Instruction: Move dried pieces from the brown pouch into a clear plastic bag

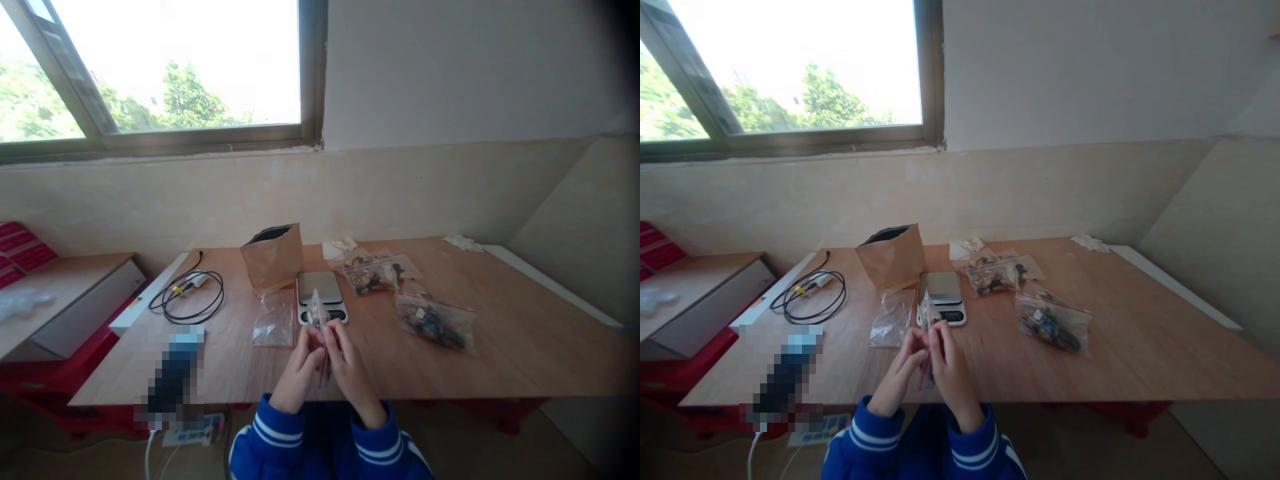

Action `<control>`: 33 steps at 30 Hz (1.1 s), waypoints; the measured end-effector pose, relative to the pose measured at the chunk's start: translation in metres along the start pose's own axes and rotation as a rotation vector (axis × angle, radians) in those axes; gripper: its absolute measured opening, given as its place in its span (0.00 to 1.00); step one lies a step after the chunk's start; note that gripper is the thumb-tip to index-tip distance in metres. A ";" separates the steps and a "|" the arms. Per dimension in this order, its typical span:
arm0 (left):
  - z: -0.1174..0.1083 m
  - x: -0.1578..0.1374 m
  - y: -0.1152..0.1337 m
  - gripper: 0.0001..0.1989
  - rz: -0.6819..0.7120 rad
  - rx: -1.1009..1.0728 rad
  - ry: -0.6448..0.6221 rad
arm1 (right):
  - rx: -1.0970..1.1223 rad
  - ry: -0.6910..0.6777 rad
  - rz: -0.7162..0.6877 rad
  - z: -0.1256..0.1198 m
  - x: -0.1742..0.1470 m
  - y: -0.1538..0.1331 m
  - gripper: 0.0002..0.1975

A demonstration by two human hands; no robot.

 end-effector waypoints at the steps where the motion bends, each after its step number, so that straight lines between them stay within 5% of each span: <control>1: -0.001 0.000 -0.004 0.14 -0.018 0.002 0.021 | -0.005 -0.008 -0.008 0.001 0.000 0.000 0.13; 12: -0.025 0.001 -0.023 0.14 0.051 0.184 0.313 | -0.080 -0.103 -0.086 0.012 -0.002 -0.009 0.13; 18: -0.029 0.000 -0.021 0.14 0.071 0.405 0.336 | -0.199 0.098 -0.069 0.000 0.000 0.001 0.11; 24: -0.065 -0.007 -0.008 0.17 0.105 0.497 0.516 | -0.125 0.437 -0.035 -0.059 0.004 0.026 0.15; 33: -0.061 -0.004 -0.051 0.25 -0.004 0.052 0.579 | 0.246 0.277 0.006 -0.040 0.003 0.018 0.18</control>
Point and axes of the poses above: each hand's wrist, its own x-axis towards the middle knuckle, its own z-axis out of the palm, y = z × x, the point moved 8 cm from there along x, towards the middle knuckle, and after that the axes turned 9 degrees about z, right-handed, at the moved point
